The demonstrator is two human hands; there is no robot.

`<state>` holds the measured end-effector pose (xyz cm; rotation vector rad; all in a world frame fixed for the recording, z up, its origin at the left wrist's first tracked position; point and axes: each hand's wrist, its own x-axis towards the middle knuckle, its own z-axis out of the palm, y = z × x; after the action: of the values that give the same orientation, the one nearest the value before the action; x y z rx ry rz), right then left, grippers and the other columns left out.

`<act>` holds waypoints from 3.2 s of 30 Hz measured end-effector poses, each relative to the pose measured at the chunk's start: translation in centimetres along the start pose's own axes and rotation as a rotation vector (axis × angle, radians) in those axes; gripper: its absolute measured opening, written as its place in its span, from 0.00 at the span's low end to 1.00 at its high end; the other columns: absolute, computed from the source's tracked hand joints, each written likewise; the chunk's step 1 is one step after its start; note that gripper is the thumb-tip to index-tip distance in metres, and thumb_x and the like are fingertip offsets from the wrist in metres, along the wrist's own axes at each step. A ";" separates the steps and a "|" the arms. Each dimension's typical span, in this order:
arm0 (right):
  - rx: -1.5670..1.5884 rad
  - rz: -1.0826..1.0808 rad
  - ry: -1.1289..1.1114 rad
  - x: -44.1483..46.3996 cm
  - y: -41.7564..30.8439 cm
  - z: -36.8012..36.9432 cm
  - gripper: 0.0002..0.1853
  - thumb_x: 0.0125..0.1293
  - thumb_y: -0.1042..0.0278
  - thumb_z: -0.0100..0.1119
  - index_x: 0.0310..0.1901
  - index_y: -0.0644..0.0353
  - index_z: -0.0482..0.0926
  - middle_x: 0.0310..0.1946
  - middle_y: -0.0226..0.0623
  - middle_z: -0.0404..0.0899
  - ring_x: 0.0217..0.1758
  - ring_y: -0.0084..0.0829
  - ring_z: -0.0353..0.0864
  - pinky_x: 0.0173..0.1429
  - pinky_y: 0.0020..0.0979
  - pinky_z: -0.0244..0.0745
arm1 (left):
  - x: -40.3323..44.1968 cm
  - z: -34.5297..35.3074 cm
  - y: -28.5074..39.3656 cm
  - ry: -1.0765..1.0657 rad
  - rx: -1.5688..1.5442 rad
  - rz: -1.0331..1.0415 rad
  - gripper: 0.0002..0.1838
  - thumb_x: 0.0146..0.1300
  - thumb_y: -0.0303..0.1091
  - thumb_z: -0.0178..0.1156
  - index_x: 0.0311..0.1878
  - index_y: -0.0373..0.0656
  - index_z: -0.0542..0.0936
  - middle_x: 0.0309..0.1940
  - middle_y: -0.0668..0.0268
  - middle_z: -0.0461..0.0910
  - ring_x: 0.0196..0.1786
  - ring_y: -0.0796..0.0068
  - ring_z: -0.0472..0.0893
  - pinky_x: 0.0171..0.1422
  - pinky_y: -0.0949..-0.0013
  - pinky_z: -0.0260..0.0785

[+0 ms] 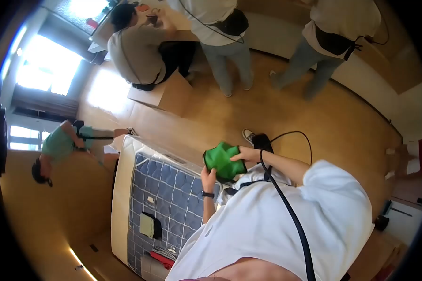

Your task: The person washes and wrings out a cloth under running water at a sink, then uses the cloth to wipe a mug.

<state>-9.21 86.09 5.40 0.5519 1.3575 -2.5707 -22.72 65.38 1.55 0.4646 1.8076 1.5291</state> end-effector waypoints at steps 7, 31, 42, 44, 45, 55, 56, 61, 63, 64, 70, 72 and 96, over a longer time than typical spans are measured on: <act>-0.507 -0.155 -0.224 9.8 -11.4 2.5 0.22 0.60 0.63 0.64 0.52 0.68 0.74 0.45 0.33 0.79 0.47 0.22 0.74 0.51 0.26 0.71 | 3.4 -4.5 2.3 0.261 -0.803 -0.343 0.13 0.62 0.24 0.47 0.49 0.37 0.74 0.48 0.60 0.78 0.51 0.65 0.79 0.58 0.60 0.74; -0.613 -0.275 -0.195 67.6 -39.5 17.7 0.23 0.50 0.85 0.63 0.50 0.58 0.76 0.40 0.33 0.78 0.44 0.26 0.78 0.47 0.28 0.74 | 42.8 -44.9 23.7 0.759 0.069 0.122 0.14 0.58 0.23 0.61 0.49 0.37 0.79 0.37 0.62 0.81 0.41 0.71 0.80 0.46 0.71 0.73; -1.248 -0.547 0.189 96.5 -49.4 22.2 0.07 0.56 0.73 0.62 0.38 0.60 0.80 0.35 0.41 0.76 0.43 0.41 0.77 0.48 0.38 0.72 | 67.6 -67.5 31.0 0.638 0.665 0.195 0.06 0.55 0.25 0.62 0.37 0.38 0.81 0.32 0.60 0.76 0.34 0.60 0.77 0.44 0.66 0.70; -1.197 -0.643 0.165 103.5 -54.8 23.9 0.06 0.56 0.73 0.62 0.36 0.60 0.79 0.36 0.40 0.76 0.44 0.40 0.76 0.48 0.38 0.72 | 73.3 -74.0 35.8 0.417 0.393 0.151 0.06 0.62 0.29 0.60 0.36 0.36 0.76 0.28 0.64 0.73 0.36 0.69 0.76 0.45 0.72 0.67; -1.154 -0.730 0.112 106.6 -56.9 24.4 0.05 0.56 0.72 0.62 0.35 0.61 0.79 0.37 0.40 0.76 0.45 0.40 0.75 0.48 0.38 0.71 | 75.7 -76.7 37.9 0.301 0.160 0.050 0.06 0.65 0.30 0.58 0.36 0.37 0.75 0.27 0.67 0.73 0.35 0.73 0.75 0.44 0.74 0.66; -1.346 -1.183 -0.052 136.6 -76.4 34.1 0.17 0.50 0.66 0.69 0.43 0.52 0.77 0.37 0.36 0.77 0.43 0.39 0.78 0.46 0.35 0.75 | 118.3 -96.6 44.4 0.449 -0.241 0.174 0.13 0.71 0.40 0.51 0.34 0.41 0.71 0.26 0.73 0.69 0.28 0.83 0.65 0.30 0.75 0.60; -1.204 -0.844 -0.085 140.2 -78.0 34.7 0.18 0.54 0.61 0.68 0.45 0.53 0.76 0.40 0.36 0.77 0.46 0.37 0.78 0.48 0.34 0.75 | 124.3 -97.8 47.1 0.436 -0.247 0.191 0.13 0.71 0.40 0.51 0.34 0.41 0.71 0.26 0.73 0.69 0.28 0.83 0.65 0.30 0.75 0.60; -0.059 -0.027 0.012 153.0 -79.4 33.8 0.38 0.64 0.37 0.53 0.60 0.64 0.61 0.52 0.35 0.70 0.57 0.27 0.71 0.55 0.36 0.73 | 136.5 -98.6 55.3 0.852 -0.350 0.532 0.15 0.72 0.42 0.49 0.37 0.38 0.71 0.29 0.69 0.71 0.31 0.77 0.69 0.35 0.71 0.65; 0.197 -0.055 -0.119 156.5 -85.5 33.1 0.33 0.65 0.40 0.54 0.60 0.59 0.66 0.53 0.33 0.72 0.55 0.27 0.72 0.58 0.35 0.70 | 142.6 -99.1 58.4 0.759 -0.243 0.570 0.17 0.73 0.44 0.47 0.36 0.38 0.70 0.32 0.67 0.72 0.32 0.76 0.70 0.36 0.71 0.66; 0.223 -0.094 -0.078 159.3 -85.6 33.7 0.33 0.65 0.40 0.54 0.60 0.59 0.66 0.53 0.33 0.72 0.55 0.27 0.72 0.58 0.35 0.70 | 144.5 -100.9 58.9 0.777 -0.250 0.529 0.17 0.73 0.45 0.46 0.37 0.39 0.69 0.33 0.66 0.72 0.34 0.76 0.71 0.38 0.71 0.66; 0.314 -0.008 -0.228 171.8 -97.5 28.9 0.22 0.64 0.45 0.59 0.48 0.55 0.75 0.45 0.31 0.79 0.50 0.24 0.77 0.55 0.29 0.71 | 163.1 -100.7 69.8 0.416 -0.550 0.563 0.16 0.74 0.47 0.45 0.41 0.41 0.67 0.34 0.68 0.70 0.36 0.77 0.68 0.43 0.71 0.64; 0.254 -0.053 -0.156 172.3 -98.6 26.7 0.22 0.64 0.45 0.58 0.48 0.55 0.75 0.44 0.31 0.79 0.49 0.24 0.78 0.54 0.30 0.72 | 165.9 -99.0 70.4 0.276 -0.513 0.530 0.15 0.74 0.46 0.45 0.41 0.43 0.67 0.34 0.70 0.70 0.38 0.79 0.68 0.46 0.70 0.64; 0.467 -0.644 1.370 190.8 -129.4 -17.4 0.20 0.67 0.50 0.54 0.53 0.54 0.73 0.43 0.31 0.79 0.45 0.23 0.77 0.50 0.30 0.73 | 218.5 -90.3 70.8 -0.753 -0.803 -0.733 0.22 0.64 0.46 0.52 0.53 0.39 0.75 0.50 0.59 0.79 0.50 0.59 0.79 0.55 0.58 0.73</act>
<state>-221.89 175.99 17.16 2.6807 1.2151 -3.0014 -247.89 165.91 10.90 -0.0471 0.5765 1.1696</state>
